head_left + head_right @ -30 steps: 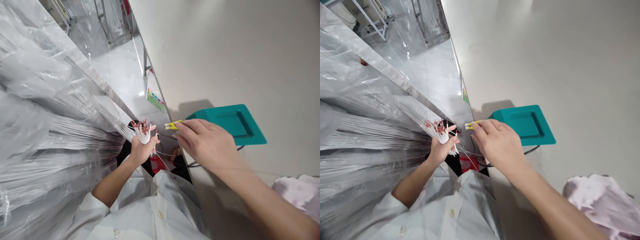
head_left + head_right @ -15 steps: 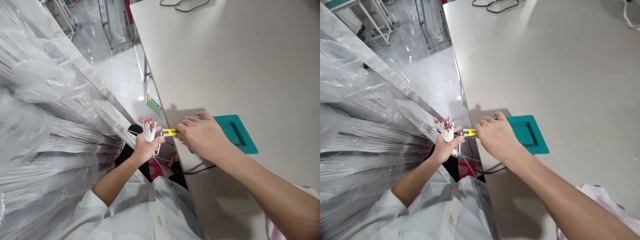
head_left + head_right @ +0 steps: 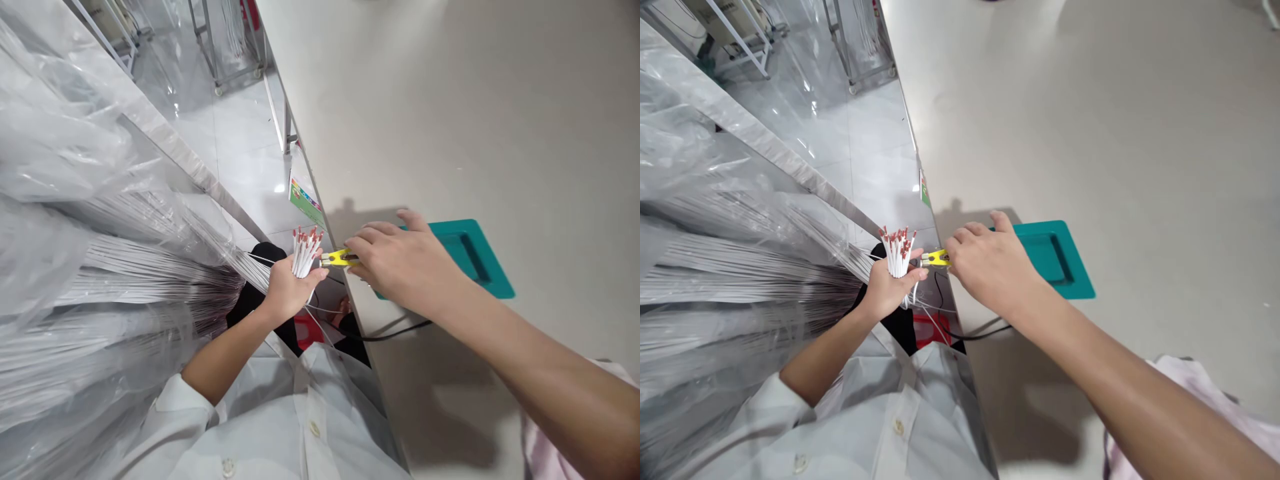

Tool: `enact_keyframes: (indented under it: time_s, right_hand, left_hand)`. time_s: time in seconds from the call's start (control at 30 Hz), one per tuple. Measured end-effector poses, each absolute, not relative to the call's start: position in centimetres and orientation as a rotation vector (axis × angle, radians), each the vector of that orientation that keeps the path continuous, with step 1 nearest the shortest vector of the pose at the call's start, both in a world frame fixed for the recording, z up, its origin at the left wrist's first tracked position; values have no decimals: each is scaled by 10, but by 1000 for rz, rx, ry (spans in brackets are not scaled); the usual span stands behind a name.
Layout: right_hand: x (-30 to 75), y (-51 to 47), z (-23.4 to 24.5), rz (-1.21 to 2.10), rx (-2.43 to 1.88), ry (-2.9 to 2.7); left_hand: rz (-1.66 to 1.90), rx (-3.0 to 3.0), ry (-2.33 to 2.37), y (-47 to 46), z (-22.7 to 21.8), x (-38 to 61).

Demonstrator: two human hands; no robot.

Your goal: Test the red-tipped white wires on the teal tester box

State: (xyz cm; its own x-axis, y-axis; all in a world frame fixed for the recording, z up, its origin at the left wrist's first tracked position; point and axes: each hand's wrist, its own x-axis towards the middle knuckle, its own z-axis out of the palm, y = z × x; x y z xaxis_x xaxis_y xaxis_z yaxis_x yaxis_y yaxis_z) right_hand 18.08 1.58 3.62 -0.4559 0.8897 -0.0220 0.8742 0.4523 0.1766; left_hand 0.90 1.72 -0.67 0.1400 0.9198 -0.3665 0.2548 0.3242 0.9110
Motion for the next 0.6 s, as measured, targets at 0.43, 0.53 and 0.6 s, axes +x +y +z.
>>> enact_keyframes:
  time_s: [0.43, 0.53, 0.6]
  right_hand:
    - [186, 13, 23, 331, 1543, 2696]
    - [185, 8, 23, 325, 1568, 2910]
    - [177, 0, 23, 280, 1647, 3083]
  left_hand:
    - [722, 1105, 1367, 10, -6, 1]
    - [755, 1030, 1327, 7, -2, -4]
    - [803, 993, 1307, 4, 1, -9]
